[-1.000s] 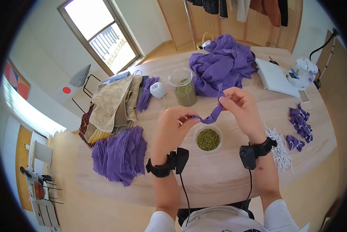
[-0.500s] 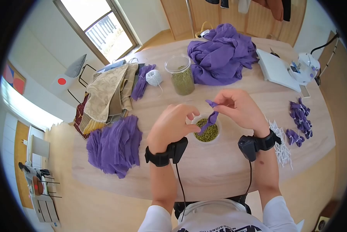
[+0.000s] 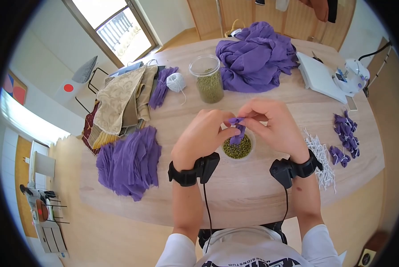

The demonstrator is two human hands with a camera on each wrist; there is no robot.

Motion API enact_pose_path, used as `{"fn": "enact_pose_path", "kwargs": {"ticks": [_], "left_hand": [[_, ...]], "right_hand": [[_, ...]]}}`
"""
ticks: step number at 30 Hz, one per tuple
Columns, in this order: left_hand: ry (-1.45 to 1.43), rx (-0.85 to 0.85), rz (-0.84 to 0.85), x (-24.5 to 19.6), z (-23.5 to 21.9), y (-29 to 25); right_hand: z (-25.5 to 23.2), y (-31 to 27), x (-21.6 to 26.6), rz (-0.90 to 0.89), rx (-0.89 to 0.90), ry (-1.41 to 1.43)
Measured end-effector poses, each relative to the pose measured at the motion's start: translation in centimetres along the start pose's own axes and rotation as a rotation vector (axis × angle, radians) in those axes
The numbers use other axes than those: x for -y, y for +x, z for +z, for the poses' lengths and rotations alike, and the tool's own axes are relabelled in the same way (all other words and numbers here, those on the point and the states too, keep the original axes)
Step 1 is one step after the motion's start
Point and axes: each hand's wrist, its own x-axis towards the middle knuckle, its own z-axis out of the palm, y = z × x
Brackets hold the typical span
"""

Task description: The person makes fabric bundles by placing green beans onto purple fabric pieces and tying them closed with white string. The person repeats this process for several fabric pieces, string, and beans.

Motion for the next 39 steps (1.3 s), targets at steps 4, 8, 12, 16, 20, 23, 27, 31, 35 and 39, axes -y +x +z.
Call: {"fn": "enact_pose_path", "kwargs": {"ticks": [4, 8, 12, 16, 20, 23, 27, 31, 35, 39], "left_hand": [[-0.027, -0.062, 0.009, -0.5, 0.0, 0.1], [-0.016, -0.082, 0.047, -0.4, 0.0, 0.1], [0.005, -0.080, 0.067, 0.1, 0.0, 0.0], [0.005, -0.127, 0.124, 0.4, 0.2, 0.0], [0.030, -0.103, 0.076, 0.3, -0.1, 0.0], [0.000, -0.108, 0.032, -0.2, -0.1, -0.1], [-0.020, -0.132, 0.118, 0.3, 0.0, 0.0], [-0.042, -0.115, 0.138, 0.4, -0.3, 0.0], [-0.080, -0.113, 0.155, 0.6, -0.3, 0.0], [-0.091, -0.125, 0.174, 0.9, -0.1, 0.1]], "right_hand": [[-0.1, 0.0, 0.1, -0.050, -0.009, 0.000], [0.1, 0.1, 0.4, -0.046, -0.037, 0.041], [0.1, 0.1, 1.0, -0.059, -0.072, -0.065], [0.0, 0.3, -0.6, 0.006, -0.001, -0.141], [0.0, 0.3, -0.9, 0.047, -0.019, -0.060], [0.1, 0.4, -0.9, 0.016, -0.042, -0.004], [0.0, 0.4, -1.0, 0.035, -0.040, 0.033], [-0.4, 0.4, -1.3, 0.062, -0.086, -0.008], [-0.6, 0.4, -1.8, 0.080, -0.093, -0.019], [-0.1, 0.6, -1.0, 0.081, -0.169, 0.076]]}}
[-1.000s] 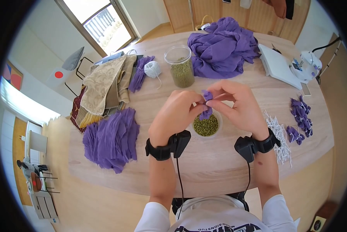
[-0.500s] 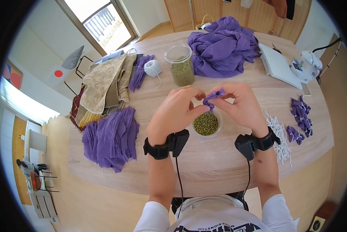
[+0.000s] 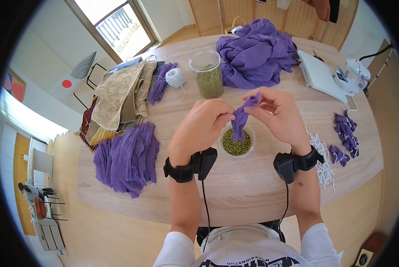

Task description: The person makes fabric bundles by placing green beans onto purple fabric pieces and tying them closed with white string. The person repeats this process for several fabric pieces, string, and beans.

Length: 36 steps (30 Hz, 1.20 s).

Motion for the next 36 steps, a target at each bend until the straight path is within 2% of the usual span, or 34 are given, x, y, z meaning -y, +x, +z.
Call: {"fn": "enact_pose_path", "kwargs": {"ticks": [2, 5, 7, 11, 17, 22, 25, 28, 31, 36], "left_hand": [[-0.013, -0.016, -0.009, 0.0, 0.0, 0.0], [-0.041, -0.057, -0.059, -0.3, 0.0, 0.0], [-0.034, -0.091, -0.122, -1.1, -0.3, 0.1], [-0.051, -0.091, -0.090, -1.2, -0.6, 0.1], [-0.066, -0.064, -0.061, -1.6, -0.8, 0.0], [-0.041, -0.080, 0.025, -1.4, -0.5, 0.0], [-0.042, -0.092, 0.008, -1.7, -0.7, 0.1], [0.010, -0.154, 0.013, -1.6, -0.7, 0.0], [0.092, -0.238, -0.052, -2.4, -1.3, -0.1], [-0.091, -0.343, -0.005, -1.5, -0.8, 0.0]], "right_hand": [[0.3, 0.0, 0.5, 0.021, -0.064, 0.046], [0.3, 0.1, 0.1, -0.015, -0.142, -0.083], [0.0, -0.1, 0.2, -0.050, -0.063, -0.070], [0.5, -0.3, 0.3, -0.194, 0.049, -0.071], [0.9, -0.3, 0.7, -0.106, 0.062, 0.005], [0.9, -0.3, 0.4, -0.143, 0.063, 0.068], [0.8, -0.3, 0.5, -0.129, 0.040, 0.078], [0.4, -0.3, 0.3, -0.089, 0.009, 0.065], [-0.2, -0.3, 0.5, -0.013, -0.018, 0.079], [-0.4, -0.2, 0.3, 0.099, -0.026, 0.329]]}}
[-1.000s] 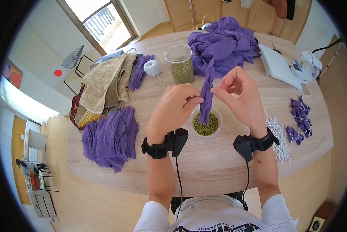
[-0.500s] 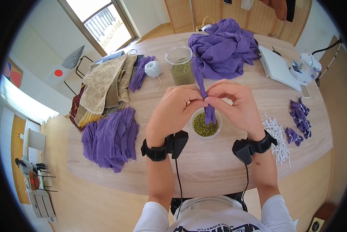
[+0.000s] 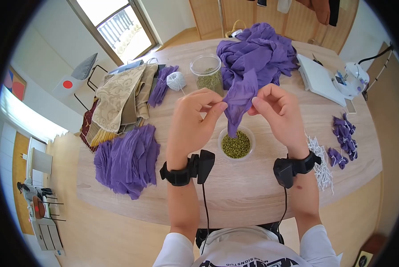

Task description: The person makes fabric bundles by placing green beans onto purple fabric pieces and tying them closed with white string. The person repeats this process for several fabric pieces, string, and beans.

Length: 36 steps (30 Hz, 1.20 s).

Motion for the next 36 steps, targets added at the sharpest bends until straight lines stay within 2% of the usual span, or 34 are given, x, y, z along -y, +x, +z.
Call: {"fn": "enact_pose_path", "kwargs": {"ticks": [2, 4, 8, 10, 16, 19, 22, 25, 29, 34, 36], "left_hand": [[-0.049, 0.016, -0.039, -0.1, 0.2, -0.1], [-0.064, 0.056, -0.099, -0.3, 0.3, -0.1], [0.007, 0.134, -0.052, 0.3, 0.2, 0.0], [0.072, 0.170, -0.058, 0.5, 0.0, 0.0], [0.143, 0.145, -0.166, 1.0, -0.1, -0.1], [-0.205, -0.001, -0.100, 1.5, 1.1, 0.0], [-0.285, 0.055, -0.210, 0.2, 1.2, 0.0], [-0.334, 0.151, -0.224, 1.3, 1.1, 0.2], [-0.487, 0.096, -0.253, 1.2, 1.1, 0.4], [-0.770, 0.001, -0.243, 2.0, 2.4, 0.3], [-0.863, 0.005, -0.320, 0.8, 3.3, 0.4]], "right_hand": [[0.7, 0.2, -0.2, 0.032, -0.033, 0.169], [1.5, 0.1, 0.1, 0.034, -0.033, 0.113], [0.8, 0.3, -1.3, 0.018, 0.055, -0.083], [0.7, 0.3, -1.5, -0.023, 0.033, -0.106], [0.6, 0.3, -1.3, -0.104, -0.013, -0.191], [0.9, 0.1, -1.1, -0.092, -0.007, -0.164], [0.9, 0.1, -0.9, -0.060, 0.018, -0.162], [1.0, 0.0, -0.7, -0.062, 0.037, -0.141], [1.5, -0.1, -0.6, -0.116, -0.012, -0.091], [2.2, -0.3, -1.1, -0.210, -0.150, -0.251], [2.3, -0.1, -1.3, -0.260, -0.161, -0.293]]}}
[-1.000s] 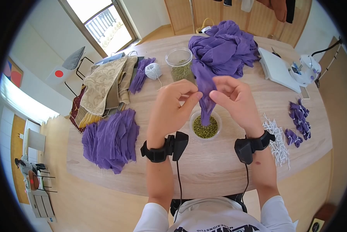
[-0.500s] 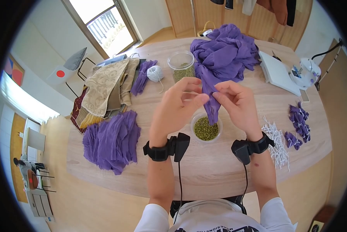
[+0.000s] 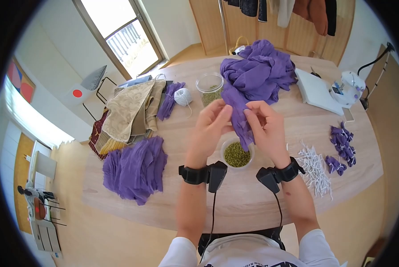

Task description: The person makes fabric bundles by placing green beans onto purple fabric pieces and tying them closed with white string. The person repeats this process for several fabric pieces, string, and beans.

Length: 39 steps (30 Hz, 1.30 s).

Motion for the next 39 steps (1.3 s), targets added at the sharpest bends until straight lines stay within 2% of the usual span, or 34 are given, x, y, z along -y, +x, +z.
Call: {"fn": "enact_pose_path", "kwargs": {"ticks": [1, 4, 7, 9, 13, 17, 19, 22, 23, 26, 29, 31, 32, 33, 34, 35, 38, 39], "left_hand": [[-0.048, -0.009, -0.040, 0.0, 0.6, -0.1], [0.209, -0.003, 0.095, 1.5, 0.1, 0.1], [0.139, -0.153, 0.118, 1.8, -0.2, -0.2], [0.221, -0.262, 0.182, 2.1, 0.1, -0.4], [0.344, -0.365, 0.201, 2.8, -0.2, -0.9], [0.618, -0.444, 0.336, 1.9, 1.3, -2.1], [0.709, -0.494, 0.435, 2.2, 1.5, -2.6], [0.527, -0.546, 0.359, 3.3, 0.8, -3.1], [0.462, -0.566, 0.384, 3.8, 0.2, -2.8], [0.712, -0.595, 0.334, 2.0, -2.1, -3.8], [0.924, -0.546, 0.241, -2.8, -5.7, -5.9], [1.117, -0.564, 0.311, -5.0, -10.4, -7.0], [1.208, -0.622, 0.304, -6.2, -11.8, -7.8], [1.268, -0.633, 0.211, -7.7, -13.2, -8.6], [1.355, -0.664, 0.279, -8.0, -15.7, -9.1], [1.445, -0.700, 0.278, -8.3, -18.1, -9.6], [1.681, -0.632, -0.070, -9.9, -21.8, -11.8], [1.752, -0.603, -0.122, -10.0, -23.1, -12.7]], "right_hand": [[0.1, 0.0, -0.1, -0.024, 0.000, 0.002], [0.3, -0.2, -0.2, -0.045, -0.031, 0.012], [0.5, -0.2, 0.1, -0.066, -0.113, -0.064], [0.8, -0.5, 0.1, -0.074, -0.151, -0.111], [1.6, -1.3, -0.9, -0.062, -0.137, -0.148], [1.7, -2.8, -0.4, -0.083, -0.143, -0.239], [1.5, -3.7, -0.1, -0.049, -0.075, -0.261], [2.1, -4.8, -0.1, -0.024, 0.026, -0.238], [2.1, -5.0, -0.1, -0.023, 0.054, -0.224], [1.1, -5.9, -0.9, -0.019, 0.066, -0.208], [-1.5, -6.5, -1.3, 0.082, 0.037, -0.147], [-3.3, -7.0, -2.4, 0.151, -0.008, -0.106], [-4.0, -7.2, -2.8, 0.186, -0.034, -0.088], [-4.6, -7.3, -3.1, 0.203, -0.057, -0.086], [-5.0, -7.4, -3.3, 0.220, -0.082, -0.086], [-5.3, -7.5, -3.5, 0.239, -0.107, -0.087], [-5.5, -7.6, -3.6, 0.236, -0.126, -0.087], [-5.6, -7.6, -3.5, 0.230, -0.117, -0.092]]}}
